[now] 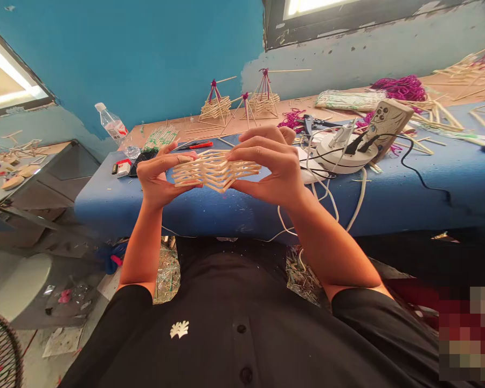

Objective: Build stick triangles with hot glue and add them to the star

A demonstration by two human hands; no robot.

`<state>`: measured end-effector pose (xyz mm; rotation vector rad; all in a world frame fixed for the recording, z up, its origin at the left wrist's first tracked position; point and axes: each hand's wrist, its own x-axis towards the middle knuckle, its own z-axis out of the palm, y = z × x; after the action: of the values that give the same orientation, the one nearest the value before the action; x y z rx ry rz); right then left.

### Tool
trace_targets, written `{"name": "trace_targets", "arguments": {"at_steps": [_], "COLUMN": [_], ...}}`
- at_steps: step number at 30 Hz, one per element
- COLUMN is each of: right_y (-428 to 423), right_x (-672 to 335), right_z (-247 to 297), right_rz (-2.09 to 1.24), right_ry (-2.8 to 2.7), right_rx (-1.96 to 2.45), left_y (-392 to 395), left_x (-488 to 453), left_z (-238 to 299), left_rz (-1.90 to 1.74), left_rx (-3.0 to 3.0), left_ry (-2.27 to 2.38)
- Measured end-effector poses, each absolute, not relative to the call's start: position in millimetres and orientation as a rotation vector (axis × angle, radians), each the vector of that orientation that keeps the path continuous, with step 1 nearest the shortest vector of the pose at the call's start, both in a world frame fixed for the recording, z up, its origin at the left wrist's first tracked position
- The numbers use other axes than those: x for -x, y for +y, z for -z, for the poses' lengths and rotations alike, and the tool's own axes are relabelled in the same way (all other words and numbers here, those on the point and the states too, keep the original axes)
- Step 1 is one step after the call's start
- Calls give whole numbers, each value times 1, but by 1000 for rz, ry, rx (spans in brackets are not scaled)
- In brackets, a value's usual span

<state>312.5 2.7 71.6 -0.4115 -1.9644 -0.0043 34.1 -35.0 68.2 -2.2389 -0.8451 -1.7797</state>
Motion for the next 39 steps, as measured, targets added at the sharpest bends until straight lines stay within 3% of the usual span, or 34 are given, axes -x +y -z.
{"name": "trace_targets", "arguments": {"at_steps": [39], "right_y": [1], "right_x": [-306], "right_z": [-62], "right_rz": [-44], "right_ry": [-1929], "right_rx": [365], "left_y": [-24], "left_x": [-29], "left_z": [-49], "left_rz": [1916], "left_rx": [2257], "left_ry": [-822]}}
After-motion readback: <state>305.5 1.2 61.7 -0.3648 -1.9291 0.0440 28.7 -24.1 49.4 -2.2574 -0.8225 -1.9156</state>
